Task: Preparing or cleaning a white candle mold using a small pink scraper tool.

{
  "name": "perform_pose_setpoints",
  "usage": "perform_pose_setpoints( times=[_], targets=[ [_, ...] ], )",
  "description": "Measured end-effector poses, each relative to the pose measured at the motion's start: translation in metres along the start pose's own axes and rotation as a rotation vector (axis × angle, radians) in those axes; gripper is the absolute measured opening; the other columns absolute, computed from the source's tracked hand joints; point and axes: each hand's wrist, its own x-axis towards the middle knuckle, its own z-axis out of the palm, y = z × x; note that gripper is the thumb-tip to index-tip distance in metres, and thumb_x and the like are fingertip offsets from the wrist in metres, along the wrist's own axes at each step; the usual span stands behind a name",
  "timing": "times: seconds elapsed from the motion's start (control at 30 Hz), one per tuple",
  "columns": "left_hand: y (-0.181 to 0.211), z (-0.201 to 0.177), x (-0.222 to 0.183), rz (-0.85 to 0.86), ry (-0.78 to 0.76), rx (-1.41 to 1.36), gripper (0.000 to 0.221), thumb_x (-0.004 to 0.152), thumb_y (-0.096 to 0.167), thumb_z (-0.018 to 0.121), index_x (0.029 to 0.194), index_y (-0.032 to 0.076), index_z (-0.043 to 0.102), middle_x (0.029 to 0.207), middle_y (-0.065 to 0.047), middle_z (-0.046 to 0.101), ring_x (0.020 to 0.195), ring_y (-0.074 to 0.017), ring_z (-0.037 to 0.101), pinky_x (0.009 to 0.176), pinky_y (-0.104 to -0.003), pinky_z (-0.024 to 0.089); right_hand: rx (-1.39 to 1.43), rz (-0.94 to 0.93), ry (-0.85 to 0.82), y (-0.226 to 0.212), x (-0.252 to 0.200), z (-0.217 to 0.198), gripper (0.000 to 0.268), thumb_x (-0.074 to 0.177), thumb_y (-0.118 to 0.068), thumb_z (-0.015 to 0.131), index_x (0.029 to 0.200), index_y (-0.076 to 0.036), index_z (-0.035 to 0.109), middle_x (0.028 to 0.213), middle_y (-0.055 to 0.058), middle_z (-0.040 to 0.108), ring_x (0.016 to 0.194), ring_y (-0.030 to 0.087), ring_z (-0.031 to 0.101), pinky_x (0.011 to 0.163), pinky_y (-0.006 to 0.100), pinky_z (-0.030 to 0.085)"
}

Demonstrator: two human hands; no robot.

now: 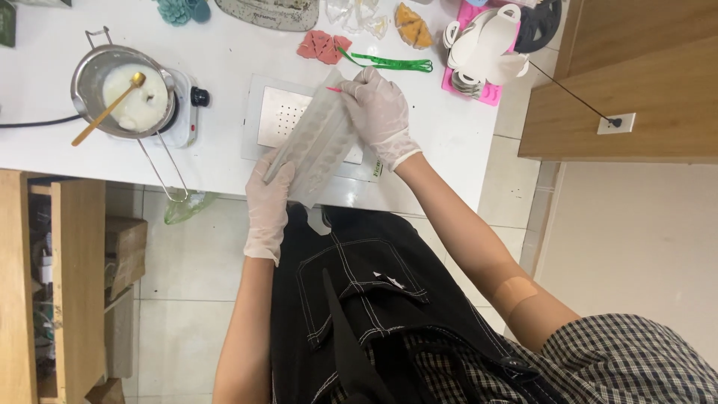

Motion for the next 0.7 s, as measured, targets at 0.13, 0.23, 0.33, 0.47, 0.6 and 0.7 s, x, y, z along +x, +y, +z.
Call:
perform_pose_setpoints(
  times=[0.13, 0.23, 0.33, 0.47, 0.6, 0.7],
  targets=[
    [0.019, -0.004, 0.006, -0.088, -0.069, -0.125, 0.049, 0.103, 0.031, 0.061, 0.139, -0.002, 0.058, 0.133, -0.008, 0.066, 0.119, -0.0127, 0.06, 0.104, -0.026, 0.047, -0.004, -0.021, 0.034, -0.012, -0.002, 0.002, 0.009, 0.09, -0.018, 0.074, 0.096, -0.013, 0.079, 0.092, 0.006, 0.066, 0.079, 0.03, 0.065, 0.071, 0.044, 0.052],
    [0.02, -0.008, 0.014, -0.062, -0.166, -0.266, 0.054, 0.107, 0.037, 0.051, 0.139, -0.005, 0.057, 0.136, -0.011, 0.065, 0.124, -0.0156, 0.06, 0.108, -0.028, 0.047, -0.024, -0.034, 0.017, -0.027, -0.013, 0.004, 0.009, 0.09, -0.018, 0.073, 0.095, -0.013, 0.079, 0.092, 0.007, 0.065, 0.079, 0.031, 0.065, 0.07, 0.044, 0.051],
    [0.026, -0.01, 0.025, -0.084, -0.179, -0.241, 0.052, 0.108, 0.036, 0.048, 0.138, -0.005, 0.059, 0.132, -0.011, 0.065, 0.118, -0.0167, 0.061, 0.103, -0.03, 0.05, -0.071, -0.067, 0.027, -0.043, -0.024, 0.013, 0.008, 0.09, -0.02, 0.074, 0.094, -0.015, 0.078, 0.092, 0.005, 0.064, 0.082, 0.029, 0.065, 0.073, 0.043, 0.05],
    [0.035, -0.016, 0.033, -0.053, -0.273, -0.211, 0.055, 0.11, 0.039, 0.042, 0.138, -0.005, 0.06, 0.129, -0.011, 0.066, 0.115, -0.0166, 0.061, 0.101, -0.03, 0.05, -0.153, -0.126, 0.056, -0.068, -0.035, 0.025, 0.014, 0.089, -0.021, 0.074, 0.1, -0.016, 0.078, 0.095, 0.004, 0.062, 0.085, 0.027, 0.065, 0.074, 0.041, 0.049],
    [0.056, -0.015, 0.034, 0.061, -0.34, -0.053, 0.055, 0.111, 0.037, 0.036, 0.14, -0.004, 0.059, 0.129, -0.008, 0.065, 0.115, -0.0146, 0.059, 0.102, -0.029, 0.048, -0.127, -0.135, 0.053, -0.081, -0.042, 0.027, 0.017, 0.09, -0.02, 0.072, 0.106, -0.017, 0.078, 0.097, 0.003, 0.061, 0.087, 0.026, 0.065, 0.076, 0.041, 0.051],
    [0.059, -0.011, 0.042, 0.09, -0.362, -0.014, 0.049, 0.113, 0.026, 0.032, 0.139, -0.005, 0.059, 0.131, -0.011, 0.065, 0.118, -0.0172, 0.06, 0.106, -0.029, 0.046, -0.072, -0.022, 0.059, -0.089, -0.035, 0.021, 0.014, 0.091, -0.02, 0.073, 0.103, -0.017, 0.078, 0.095, 0.004, 0.062, 0.084, 0.028, 0.066, 0.073, 0.042, 0.051]
  ],
)
